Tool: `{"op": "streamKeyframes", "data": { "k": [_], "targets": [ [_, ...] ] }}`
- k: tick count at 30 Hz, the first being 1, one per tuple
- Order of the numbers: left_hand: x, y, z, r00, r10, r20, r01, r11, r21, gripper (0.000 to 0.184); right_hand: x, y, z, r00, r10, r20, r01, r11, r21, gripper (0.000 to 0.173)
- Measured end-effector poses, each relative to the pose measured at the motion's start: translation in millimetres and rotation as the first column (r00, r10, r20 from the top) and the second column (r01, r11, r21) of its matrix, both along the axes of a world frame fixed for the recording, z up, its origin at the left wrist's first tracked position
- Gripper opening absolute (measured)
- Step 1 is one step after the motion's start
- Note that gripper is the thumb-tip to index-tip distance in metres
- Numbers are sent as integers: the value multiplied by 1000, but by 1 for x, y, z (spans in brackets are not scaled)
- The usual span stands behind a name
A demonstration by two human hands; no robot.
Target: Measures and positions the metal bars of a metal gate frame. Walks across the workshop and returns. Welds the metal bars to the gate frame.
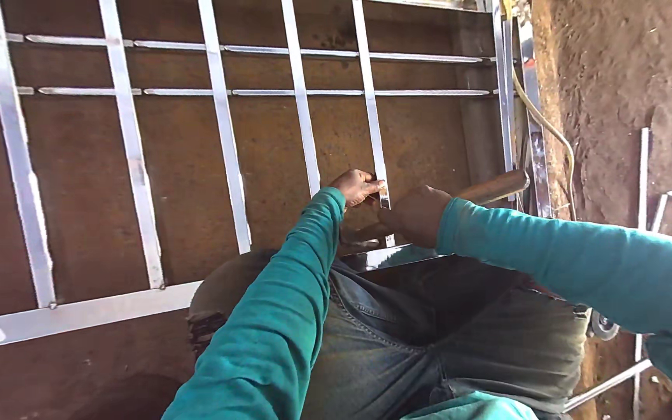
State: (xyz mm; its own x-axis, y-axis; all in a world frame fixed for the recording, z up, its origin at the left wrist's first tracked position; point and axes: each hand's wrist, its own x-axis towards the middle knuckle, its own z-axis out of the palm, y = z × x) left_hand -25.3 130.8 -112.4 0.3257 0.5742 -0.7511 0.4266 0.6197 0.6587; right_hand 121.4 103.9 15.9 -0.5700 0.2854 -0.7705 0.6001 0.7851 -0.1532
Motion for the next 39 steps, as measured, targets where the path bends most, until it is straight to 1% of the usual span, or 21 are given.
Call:
{"op": "streamKeyframes", "data": {
  "k": [3,7,10,12,13,14,15,18,20,21,22,23,24,26,27,29,31,32,35,37,39],
  "targets": [
    [-1,-1,-2,1000,0,5,0,1000,-9,37,5,1,-7,999,-39,28,39,999,-26,30],
    [0,0,-1,1000,-3,0,3,1000,2,37,2,1,-1,1000,-10,11,10,1000,-15,21],
    [0,-2,-1,1000,1,1,-1,1000,3,37,5,0,-5,998,-54,15,55,998,-14,23],
    [0,-2,0,1000,-1,0,1,1000,10,38,3,2,-2,999,-26,20,26,1000,-7,22],
    [0,-1,0,1000,-4,1,4,1000,15,38,4,4,0,1000,-24,11,24,1000,-6,24],
    [0,-1,-1,1000,-10,0,10,1000,25,37,8,7,0,998,-58,-13,58,998,-19,28],
    [-1,1,-3,1000,-26,2,26,999,35,38,15,11,0,991,-132,-34,130,990,-52,32],
    [-2,1,-3,995,-85,-46,89,991,99,37,56,28,-2,911,-396,-117,377,913,-158,33],
    [2,-2,-1,981,-154,-118,168,978,120,39,89,40,-3,833,-526,-169,499,848,-179,36],
    [4,-4,3,969,-200,-143,213,973,84,45,107,47,-7,791,-585,-182,559,811,-173,39],
    [6,-9,8,951,-255,-177,268,962,54,56,123,53,-16,739,-654,-163,634,756,-162,43],
    [9,-18,14,935,-300,-188,311,950,30,70,137,58,-27,673,-727,-140,711,687,-149,44],
    [11,-28,19,923,-332,-195,342,939,23,78,149,62,-40,599,-790,-127,777,613,-142,47],
    [20,-46,30,888,-398,-228,403,915,-28,86,166,71,-67,498,-859,-117,849,510,-135,49],
    [25,-53,34,878,-408,-250,409,911,-48,87,172,76,-78,480,-869,-117,860,493,-131,48],
    [35,-63,34,861,-382,-335,389,920,-51,89,179,86,-93,507,-855,-109,852,516,-85,47],
    [43,-71,28,865,-322,-386,334,942,-37,91,184,87,-100,548,-830,-103,836,548,27,50],
    [45,-73,24,869,-294,-399,307,951,-33,89,186,83,-100,551,-827,-110,835,545,83,50],
    [43,-75,15,880,-263,-396,278,960,-21,84,190,69,-106,527,-831,-178,848,500,177,51],
    [41,-73,17,878,-293,-380,305,952,-29,85,187,62,-105,550,-811,-201,833,514,206,49],
    [41,-73,25,880,-313,-357,321,946,-38,89,174,52,-100,597,-753,-277,801,545,247,49]
  ]
}}
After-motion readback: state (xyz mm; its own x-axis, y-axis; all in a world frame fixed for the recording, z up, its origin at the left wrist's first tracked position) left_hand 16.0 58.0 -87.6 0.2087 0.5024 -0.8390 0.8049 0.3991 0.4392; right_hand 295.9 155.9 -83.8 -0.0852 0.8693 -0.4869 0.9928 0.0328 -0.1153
